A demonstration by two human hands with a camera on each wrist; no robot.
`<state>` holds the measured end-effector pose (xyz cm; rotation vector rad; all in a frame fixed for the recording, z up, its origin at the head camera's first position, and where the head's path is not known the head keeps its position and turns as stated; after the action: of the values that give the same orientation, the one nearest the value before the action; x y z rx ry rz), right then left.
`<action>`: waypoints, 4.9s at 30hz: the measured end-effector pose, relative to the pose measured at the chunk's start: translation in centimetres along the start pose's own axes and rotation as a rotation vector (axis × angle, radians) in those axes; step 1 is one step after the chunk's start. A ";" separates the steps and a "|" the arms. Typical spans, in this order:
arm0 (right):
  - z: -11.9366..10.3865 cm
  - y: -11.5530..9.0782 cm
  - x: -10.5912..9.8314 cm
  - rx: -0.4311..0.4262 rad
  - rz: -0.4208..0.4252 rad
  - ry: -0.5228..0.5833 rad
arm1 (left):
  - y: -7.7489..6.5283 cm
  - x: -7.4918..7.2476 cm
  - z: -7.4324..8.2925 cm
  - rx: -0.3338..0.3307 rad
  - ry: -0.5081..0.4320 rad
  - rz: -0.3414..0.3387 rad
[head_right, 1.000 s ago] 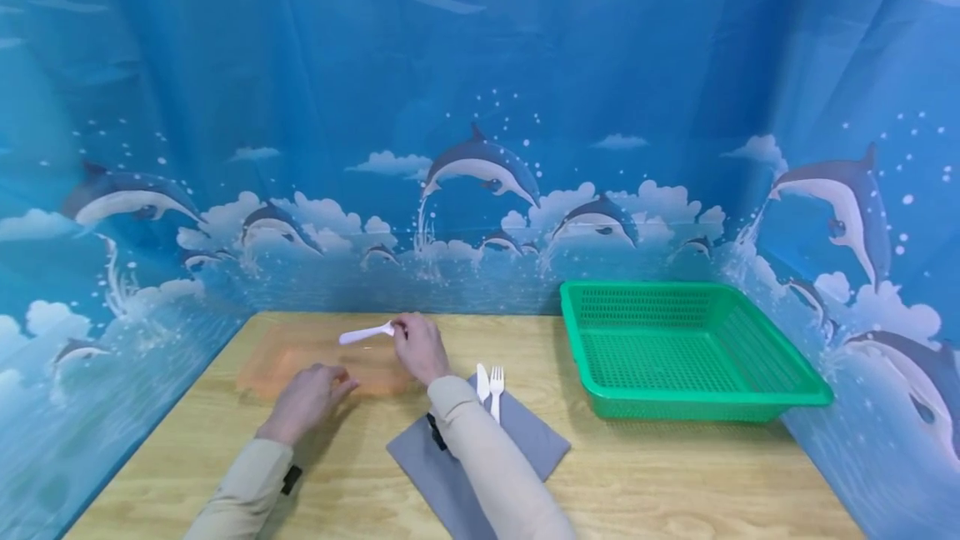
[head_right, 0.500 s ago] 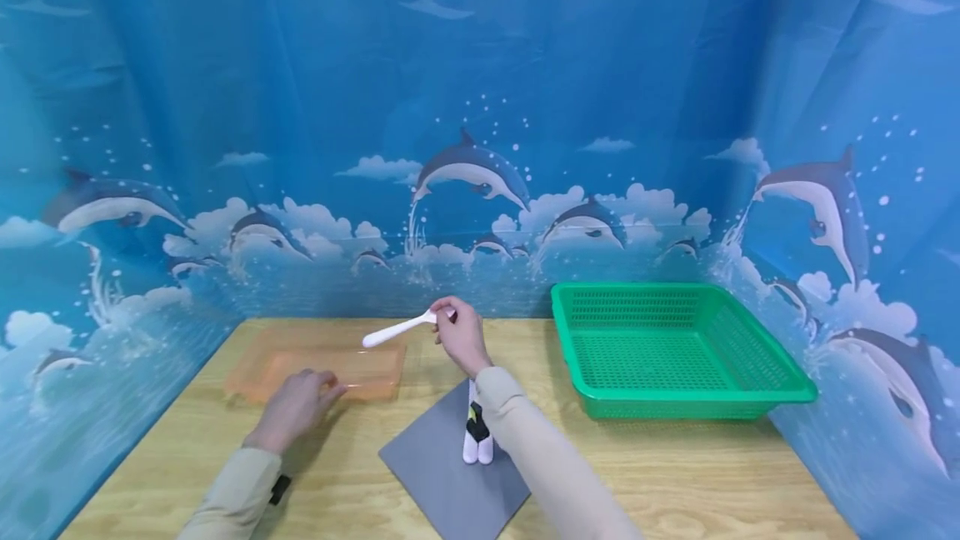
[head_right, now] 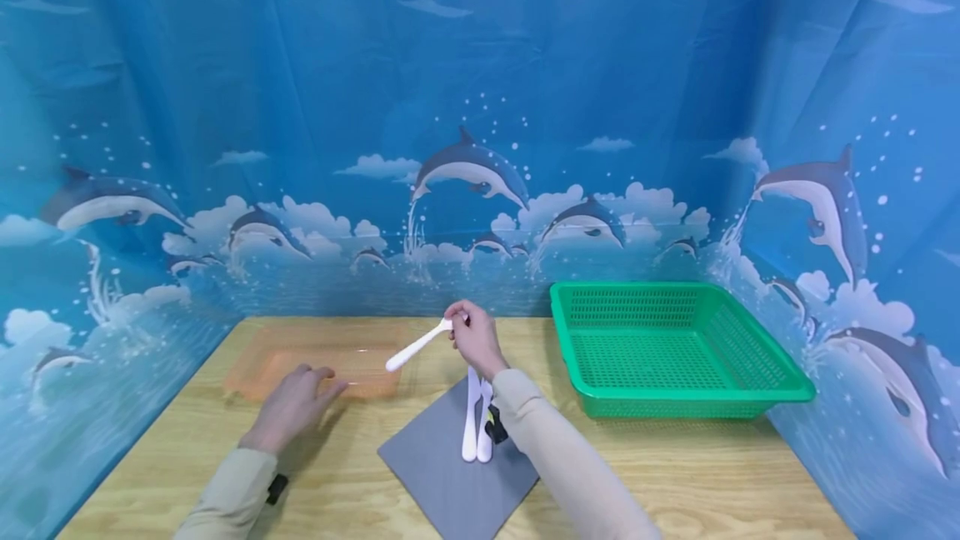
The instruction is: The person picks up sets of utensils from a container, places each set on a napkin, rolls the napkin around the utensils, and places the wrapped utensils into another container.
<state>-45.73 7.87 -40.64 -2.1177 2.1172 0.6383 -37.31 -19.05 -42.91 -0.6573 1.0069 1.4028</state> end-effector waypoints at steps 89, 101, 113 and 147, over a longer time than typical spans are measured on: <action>4.5 -3.0 3.5 -0.108 -0.406 -0.835 | -3.0 10.4 11.5 0.355 -0.077 -0.454; 5.0 -2.7 3.5 -0.096 -0.393 -0.841 | -2.9 10.7 11.2 0.320 -0.077 -0.467; 4.7 -2.7 2.7 -0.072 -0.369 -0.799 | -3.0 10.4 11.4 0.336 -0.080 -0.464; 6.4 -10.3 -0.6 0.074 -0.760 -0.456 | -4.8 11.7 12.7 0.367 -0.266 -0.693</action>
<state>-37.21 11.07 -48.60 -2.2166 0.9827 0.8035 -31.65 -2.82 -48.08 -0.4623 0.6972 0.6522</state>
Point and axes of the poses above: each hand's wrist, its own y-axis towards the middle knuckle, its own x-axis out of the palm, z = x × y, the point moved 10 cm from there along y, towards the middle knuckle, and after that the axes turned 8 degrees about -y, right-handed, at the moved point
